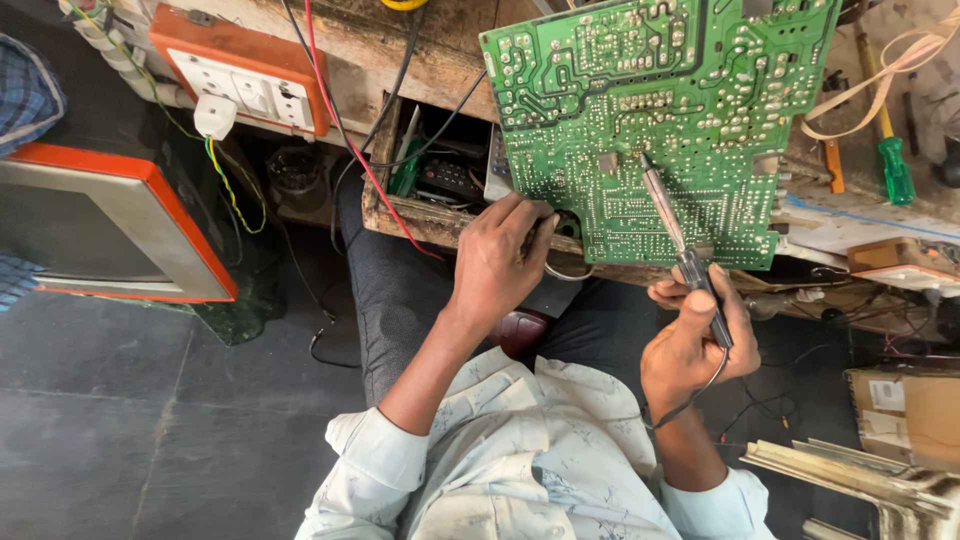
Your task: The person solders components on a green circuit board propped on a repair bench, holding a soldering iron in one hand while steadying the board with the other. They briefly set the iron down to handle a component, then resume soldering joints on the board for the rest of the clip.
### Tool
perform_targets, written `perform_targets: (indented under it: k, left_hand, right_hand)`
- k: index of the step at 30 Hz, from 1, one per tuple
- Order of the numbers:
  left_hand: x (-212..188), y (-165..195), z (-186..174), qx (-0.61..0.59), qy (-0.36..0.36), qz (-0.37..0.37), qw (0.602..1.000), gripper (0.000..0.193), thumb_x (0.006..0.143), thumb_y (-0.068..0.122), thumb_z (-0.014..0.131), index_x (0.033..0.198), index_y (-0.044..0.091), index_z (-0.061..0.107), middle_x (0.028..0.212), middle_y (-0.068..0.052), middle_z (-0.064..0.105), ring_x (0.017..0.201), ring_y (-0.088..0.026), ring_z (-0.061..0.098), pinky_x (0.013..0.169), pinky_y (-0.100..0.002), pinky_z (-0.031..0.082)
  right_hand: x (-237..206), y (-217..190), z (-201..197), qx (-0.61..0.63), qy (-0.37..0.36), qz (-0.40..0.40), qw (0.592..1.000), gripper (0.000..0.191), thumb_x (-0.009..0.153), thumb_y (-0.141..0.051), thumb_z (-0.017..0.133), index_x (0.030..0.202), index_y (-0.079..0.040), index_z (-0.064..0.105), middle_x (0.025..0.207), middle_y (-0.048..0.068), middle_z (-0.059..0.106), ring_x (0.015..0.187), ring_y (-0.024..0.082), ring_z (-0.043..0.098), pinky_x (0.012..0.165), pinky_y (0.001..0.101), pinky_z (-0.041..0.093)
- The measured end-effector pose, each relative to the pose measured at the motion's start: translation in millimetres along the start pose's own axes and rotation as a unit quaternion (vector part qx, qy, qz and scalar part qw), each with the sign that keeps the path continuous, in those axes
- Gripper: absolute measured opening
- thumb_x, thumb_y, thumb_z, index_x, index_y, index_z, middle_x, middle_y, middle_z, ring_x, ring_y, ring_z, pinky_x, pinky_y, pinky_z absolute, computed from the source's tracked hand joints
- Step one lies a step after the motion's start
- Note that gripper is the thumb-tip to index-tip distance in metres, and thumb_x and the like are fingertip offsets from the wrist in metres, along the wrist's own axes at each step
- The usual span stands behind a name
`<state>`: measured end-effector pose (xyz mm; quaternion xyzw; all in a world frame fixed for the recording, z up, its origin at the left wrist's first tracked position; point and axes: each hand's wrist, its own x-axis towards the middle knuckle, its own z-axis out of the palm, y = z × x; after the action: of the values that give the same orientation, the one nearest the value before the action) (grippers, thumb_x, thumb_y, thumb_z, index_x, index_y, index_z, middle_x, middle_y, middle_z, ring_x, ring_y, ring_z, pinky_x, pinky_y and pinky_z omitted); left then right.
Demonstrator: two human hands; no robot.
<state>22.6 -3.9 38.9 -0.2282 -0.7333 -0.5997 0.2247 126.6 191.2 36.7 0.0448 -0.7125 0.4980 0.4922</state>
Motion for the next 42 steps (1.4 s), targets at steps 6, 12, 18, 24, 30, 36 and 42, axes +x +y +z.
perform_targets:
  k: [6,12,18,24,30,36,42]
  left_hand:
    - [-1.0,-1.4,0.8,0.001,-0.002,-0.001,1.0,0.01,0.091,0.005,0.074,0.098,0.004,0.067,0.089,-0.01,0.065,0.08,-0.033,0.067,0.07,-0.043,0.053]
    - [-1.0,-5.3,3.0,-0.005,0.002,0.003,1.0,0.009,0.092,0.006,0.073,0.098,0.004,0.067,0.09,-0.01,0.066,0.081,-0.032,0.067,0.07,-0.043,0.053]
    - [-1.5,-9.0,1.6,-0.01,0.007,0.007,1.0,0.009,0.093,0.006,0.073,0.098,0.004,0.066,0.088,-0.011,0.063,0.081,-0.033,0.066,0.07,-0.044,0.053]
    - [-1.8,-10.3,-0.9,-0.025,0.012,0.013,1.0,0.009,0.093,0.006,0.072,0.098,0.004,0.065,0.088,-0.011,0.062,0.081,-0.033,0.065,0.071,-0.044,0.053]
    - [-1.5,-11.8,-2.3,-0.028,0.01,0.013,0.999,0.009,0.093,0.005,0.072,0.098,0.003,0.065,0.088,-0.011,0.061,0.081,-0.032,0.065,0.07,-0.043,0.052]
    - [-1.7,-11.9,-3.1,-0.03,0.007,0.014,0.999,0.009,0.093,0.005,0.072,0.098,0.002,0.065,0.087,-0.011,0.061,0.081,-0.032,0.065,0.071,-0.043,0.052]
    - [-1.7,-12.0,-2.5,-0.028,0.008,0.017,0.999,0.009,0.093,0.005,0.072,0.098,0.002,0.064,0.088,-0.011,0.061,0.082,-0.032,0.065,0.072,-0.043,0.053]
  right_hand:
    - [-4.0,0.9,-4.8,-0.002,0.003,0.003,1.0,0.042,0.114,-0.024,0.065,0.131,0.014,0.058,0.11,0.029,0.069,0.082,0.029,0.073,0.068,0.0372,0.065]
    - [-8.2,7.6,-13.5,-0.003,-0.011,-0.025,1.0,0.041,0.115,-0.025,0.061,0.131,0.012,0.058,0.108,0.03,0.068,0.083,0.032,0.072,0.065,0.0379,0.065]
    - [-14.3,4.4,-10.4,0.031,-0.036,-0.012,0.999,0.038,0.113,-0.019,0.061,0.136,0.012,0.056,0.117,0.03,0.067,0.089,0.03,0.072,0.076,0.0395,0.065]
    - [-14.8,-0.9,-4.2,0.015,-0.044,0.002,0.999,0.035,0.112,-0.011,0.058,0.138,0.012,0.055,0.118,0.031,0.067,0.089,0.03,0.072,0.076,0.0388,0.065]
    - [-14.0,1.4,1.0,-0.003,-0.033,-0.002,0.999,0.034,0.114,-0.012,0.056,0.139,0.012,0.055,0.118,0.031,0.068,0.087,0.029,0.072,0.075,0.0367,0.065]
    - [-14.9,7.4,2.2,0.002,-0.031,-0.001,1.0,0.035,0.114,-0.014,0.057,0.139,0.011,0.055,0.117,0.03,0.068,0.086,0.027,0.072,0.074,0.0358,0.065]
    - [-21.4,9.6,1.5,0.021,-0.029,0.034,0.999,0.042,0.114,-0.017,0.06,0.144,0.012,0.054,0.121,0.03,0.068,0.09,0.026,0.072,0.075,0.0356,0.065]
